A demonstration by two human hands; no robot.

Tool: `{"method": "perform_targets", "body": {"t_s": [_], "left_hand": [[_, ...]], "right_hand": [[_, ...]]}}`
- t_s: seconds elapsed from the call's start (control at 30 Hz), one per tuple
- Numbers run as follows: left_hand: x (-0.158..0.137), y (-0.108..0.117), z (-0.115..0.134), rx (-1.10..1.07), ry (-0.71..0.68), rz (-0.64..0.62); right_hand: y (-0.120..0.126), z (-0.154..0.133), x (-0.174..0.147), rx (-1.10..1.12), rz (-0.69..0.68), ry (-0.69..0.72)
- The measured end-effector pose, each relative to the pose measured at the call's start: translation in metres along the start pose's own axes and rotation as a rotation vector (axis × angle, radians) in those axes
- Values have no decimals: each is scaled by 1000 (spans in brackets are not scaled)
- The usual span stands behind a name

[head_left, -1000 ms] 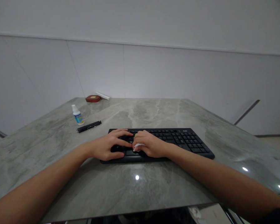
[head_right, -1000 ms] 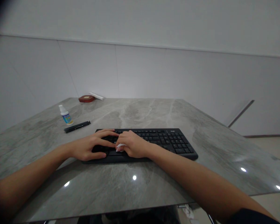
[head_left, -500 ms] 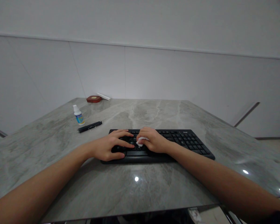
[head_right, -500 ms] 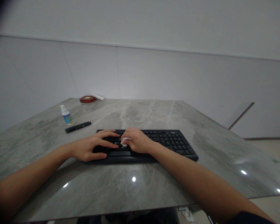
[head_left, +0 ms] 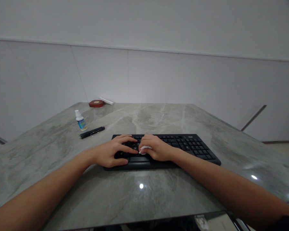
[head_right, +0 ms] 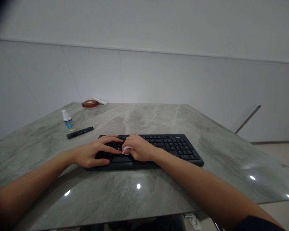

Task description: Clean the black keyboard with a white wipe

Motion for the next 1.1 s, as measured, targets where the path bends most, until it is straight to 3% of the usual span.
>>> {"method": "perform_targets", "body": {"t_s": [0.23, 0.4, 0.83, 1.1], "left_hand": [[0, 1, 1, -3, 13, -5], [1, 4, 3, -19, -2, 17], [-1, 3, 1, -11, -7, 20], [-1, 0, -1, 13, 1, 0]], "right_hand": [[11, 10, 0, 134, 26, -132], [21, 17, -3, -62, -21, -69], [3, -5, -5, 16, -90, -9], [15, 13, -4, -107, -63, -35]]}}
Point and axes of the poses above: each hand's wrist, its own x-axis towards the middle knuckle, its own y-axis out of the back of the hand, z = x × y, the point moved 10 cm from there along x, towards the middle knuckle, and after that the axes turned 12 degrees about z, right-handed, at the moved point
